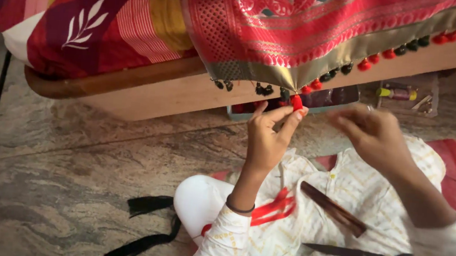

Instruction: Making decorative tassels and sewing them onto the edge of a saree.

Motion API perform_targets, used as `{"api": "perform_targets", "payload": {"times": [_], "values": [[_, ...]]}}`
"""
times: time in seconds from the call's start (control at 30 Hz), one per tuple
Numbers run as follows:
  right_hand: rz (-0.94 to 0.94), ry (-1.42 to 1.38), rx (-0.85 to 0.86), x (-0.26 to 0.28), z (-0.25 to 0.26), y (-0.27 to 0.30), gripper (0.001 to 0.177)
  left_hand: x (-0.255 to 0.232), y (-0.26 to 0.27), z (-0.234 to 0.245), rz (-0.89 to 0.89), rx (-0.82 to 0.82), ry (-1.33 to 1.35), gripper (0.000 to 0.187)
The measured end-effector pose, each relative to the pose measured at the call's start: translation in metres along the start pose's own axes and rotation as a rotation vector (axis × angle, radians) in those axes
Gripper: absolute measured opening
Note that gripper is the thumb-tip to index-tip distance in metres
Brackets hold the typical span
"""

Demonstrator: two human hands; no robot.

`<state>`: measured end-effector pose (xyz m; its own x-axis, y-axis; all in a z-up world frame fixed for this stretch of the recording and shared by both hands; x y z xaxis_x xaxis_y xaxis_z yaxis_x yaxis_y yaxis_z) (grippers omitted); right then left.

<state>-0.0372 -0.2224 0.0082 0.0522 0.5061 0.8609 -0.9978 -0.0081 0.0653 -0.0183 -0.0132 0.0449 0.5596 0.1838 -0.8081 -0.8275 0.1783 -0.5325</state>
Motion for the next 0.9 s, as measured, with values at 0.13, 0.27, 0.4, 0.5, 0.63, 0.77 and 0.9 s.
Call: {"api": "perform_targets", "payload": {"times": [0.13,0.27,0.4,0.5,0.63,0.77,0.9], "values": [[0.02,-0.562,0.08,0.044,-0.032,-0.038,0.025,0.004,0.006,0.0,0.012,-0.045,-0.141,0.018],[0.004,-0.643,0.023,0.04,-0.059,-0.035,0.024,0.0,0.013,0.005,0.06,-0.085,-0.353,0.016],[0.074,-0.778,-0.017,0.031,-0.072,-0.016,0.021,-0.028,0.001,0.015,0.023,-0.162,-0.457,0.034],[0.05,-0.776,-0.018,0.034,-0.074,-0.007,0.021,0.003,-0.005,0.012,0.18,-0.197,-0.001,0.032],[0.068,-0.783,0.004,0.028,-0.076,-0.012,0.022,0.032,-0.01,-0.008,0.424,-0.015,0.55,0.026],[0.087,-0.682,0.036,0.012,-0.074,-0.012,0.019,0.031,-0.003,-0.014,0.355,-0.035,0.566,0.024],[0.041,-0.233,-0.111,0.084,-0.003,0.031,0.028,0.007,-0.004,-0.006,0.335,-0.039,0.362,0.023]]}}
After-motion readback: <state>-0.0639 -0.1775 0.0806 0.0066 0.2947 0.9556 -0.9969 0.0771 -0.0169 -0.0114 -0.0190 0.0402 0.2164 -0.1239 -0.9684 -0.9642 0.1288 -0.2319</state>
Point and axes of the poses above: each hand's wrist, its own y-axis away from the middle knuckle, its own z-axis out of the back of the hand, x = y × z, the point moved 4 cm from there along -y, towards the middle knuckle, and after that the axes turned 5 degrees about -z, right-handed, at the moved point
